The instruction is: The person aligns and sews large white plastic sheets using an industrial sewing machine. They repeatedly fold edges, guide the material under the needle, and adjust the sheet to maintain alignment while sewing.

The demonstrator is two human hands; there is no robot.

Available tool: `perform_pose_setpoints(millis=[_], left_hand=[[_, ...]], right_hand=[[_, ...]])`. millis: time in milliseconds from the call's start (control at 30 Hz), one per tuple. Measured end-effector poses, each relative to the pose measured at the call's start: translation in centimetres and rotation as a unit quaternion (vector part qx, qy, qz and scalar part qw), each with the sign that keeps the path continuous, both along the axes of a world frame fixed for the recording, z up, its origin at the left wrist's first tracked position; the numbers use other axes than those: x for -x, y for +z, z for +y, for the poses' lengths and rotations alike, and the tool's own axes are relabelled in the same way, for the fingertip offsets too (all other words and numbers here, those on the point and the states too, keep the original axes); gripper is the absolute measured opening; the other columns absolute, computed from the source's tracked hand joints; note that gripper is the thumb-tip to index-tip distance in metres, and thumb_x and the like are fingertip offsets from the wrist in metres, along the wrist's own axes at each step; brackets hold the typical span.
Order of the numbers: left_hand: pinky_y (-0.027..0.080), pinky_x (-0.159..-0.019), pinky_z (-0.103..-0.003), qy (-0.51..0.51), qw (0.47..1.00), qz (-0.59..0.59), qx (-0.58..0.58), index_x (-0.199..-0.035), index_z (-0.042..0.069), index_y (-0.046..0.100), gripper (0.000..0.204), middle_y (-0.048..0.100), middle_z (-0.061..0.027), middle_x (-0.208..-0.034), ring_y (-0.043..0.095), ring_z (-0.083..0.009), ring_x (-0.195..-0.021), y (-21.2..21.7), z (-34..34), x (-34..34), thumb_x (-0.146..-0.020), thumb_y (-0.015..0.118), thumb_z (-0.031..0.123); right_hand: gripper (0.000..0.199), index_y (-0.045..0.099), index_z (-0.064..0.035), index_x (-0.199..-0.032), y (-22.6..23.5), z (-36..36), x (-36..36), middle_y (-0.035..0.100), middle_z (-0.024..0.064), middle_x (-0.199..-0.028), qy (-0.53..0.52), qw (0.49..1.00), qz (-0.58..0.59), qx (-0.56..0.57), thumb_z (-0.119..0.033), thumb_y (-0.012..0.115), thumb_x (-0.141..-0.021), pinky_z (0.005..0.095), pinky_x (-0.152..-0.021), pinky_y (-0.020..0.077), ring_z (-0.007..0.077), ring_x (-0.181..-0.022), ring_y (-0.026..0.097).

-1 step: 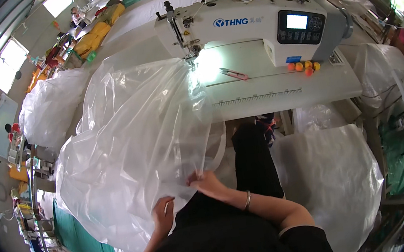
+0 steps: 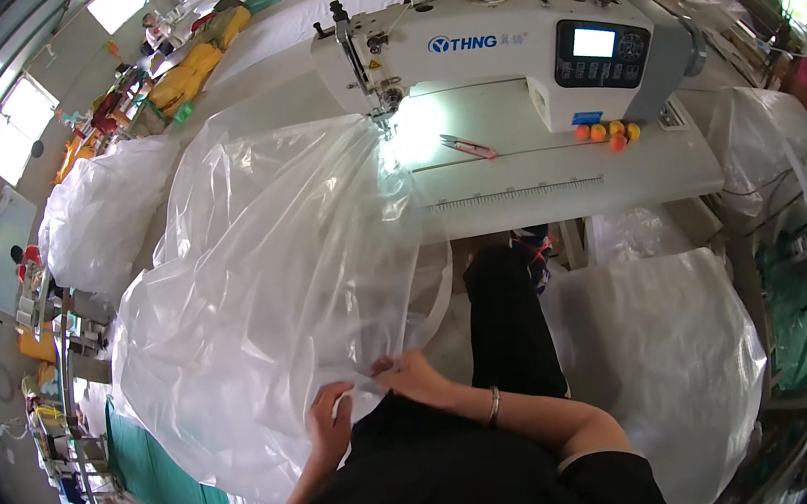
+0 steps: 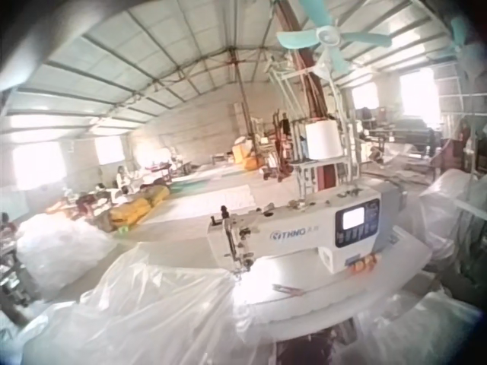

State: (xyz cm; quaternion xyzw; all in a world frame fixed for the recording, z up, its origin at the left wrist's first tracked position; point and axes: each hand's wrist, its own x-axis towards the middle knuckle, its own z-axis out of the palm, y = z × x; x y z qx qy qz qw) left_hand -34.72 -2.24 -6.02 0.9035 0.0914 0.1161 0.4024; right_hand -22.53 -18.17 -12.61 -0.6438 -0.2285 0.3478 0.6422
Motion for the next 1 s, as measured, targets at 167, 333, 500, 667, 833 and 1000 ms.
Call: perform_pose_setpoints(millis=[167, 333, 500, 667, 833, 1000], left_hand=[[0.05, -0.078, -0.04, -0.064, 0.985, -0.054, -0.148, -0.109, 0.003, 0.059, 0.033, 0.061, -0.0154, -0.1, 0.06, -0.0346, -0.091, 0.8, -4.8, -7.0, -0.077, 0.068, 0.008], [0.049, -0.074, -0.044, -0.075, 0.985, -0.067, -0.138, -0.106, 0.004, 0.059, 0.036, 0.061, -0.0126, -0.098, 0.058, -0.0349, -0.09, -0.9, -5.3, -7.8, -0.073, 0.071, 0.012], [0.049, -0.071, -0.043, -0.043, 0.97, -0.12, -0.209, -0.102, 0.003, 0.06, 0.027, 0.062, -0.0121, -0.087, 0.06, -0.0334, -0.084, -0.4, -6.4, -10.3, -0.077, 0.068, 0.007], [0.049, -0.067, -0.041, -0.084, 0.995, -0.042, -0.04, -0.097, 0.001, 0.062, 0.015, 0.063, -0.0145, -0.08, 0.062, -0.0332, -0.075, -1.0, -4.4, -9.0, -0.084, 0.062, 0.007], [0.047, -0.059, -0.035, -0.129, 0.99, -0.007, 0.064, -0.096, -0.001, 0.063, 0.011, 0.062, -0.0169, -0.08, 0.061, -0.031, -0.067, 5.2, -5.3, -7.2, -0.087, 0.059, 0.005], [0.046, -0.058, -0.033, -0.152, 0.987, -0.043, 0.041, -0.096, -0.001, 0.062, 0.01, 0.062, -0.0173, -0.077, 0.06, -0.0283, -0.064, 5.3, -5.2, -7.3, -0.089, 0.059, 0.006]], right_hand=[[0.021, 0.064, -0.0031, -0.093, -0.6, -0.9, 4.1, 0.066, 0.0138, -0.079, 0.153, 0.965, -0.211, -0.016, -0.017, 0.067, -0.078, 0.0335, -0.068, 0.0496, 0.0258, -0.075, 0.065], [0.032, 0.064, 0.0002, -0.086, -0.3, -4.4, -0.4, 0.066, 0.0088, -0.074, -0.086, 0.974, 0.133, 0.162, -0.031, 0.065, -0.085, 0.0279, -0.053, 0.0478, 0.015, -0.062, 0.064], [0.036, 0.064, 0.0031, -0.085, -3.1, -2.4, -2.8, 0.065, 0.0042, -0.069, -0.173, 0.977, 0.1, 0.079, -0.033, 0.061, -0.09, 0.0275, -0.05, 0.0459, 0.0137, -0.061, 0.063], [0.023, 0.062, 0.0006, -0.086, 0.8, -3.6, 0.1, 0.063, 0.0145, -0.071, -0.118, 0.974, -0.173, 0.088, -0.022, 0.06, -0.089, 0.0372, -0.055, 0.0462, 0.0277, -0.062, 0.063], [0.015, 0.057, -0.0022, -0.078, 6.5, -5.9, 2.4, 0.058, 0.0141, -0.069, -0.101, 0.922, -0.373, 0.009, -0.014, 0.063, -0.085, 0.0421, -0.054, 0.0465, 0.0349, -0.063, 0.059], [0.015, 0.056, -0.0038, -0.076, 8.8, -5.6, 2.0, 0.056, 0.0107, -0.068, -0.061, 0.882, -0.468, 0.015, -0.014, 0.065, -0.082, 0.0402, -0.05, 0.0475, 0.0302, -0.06, 0.059]])
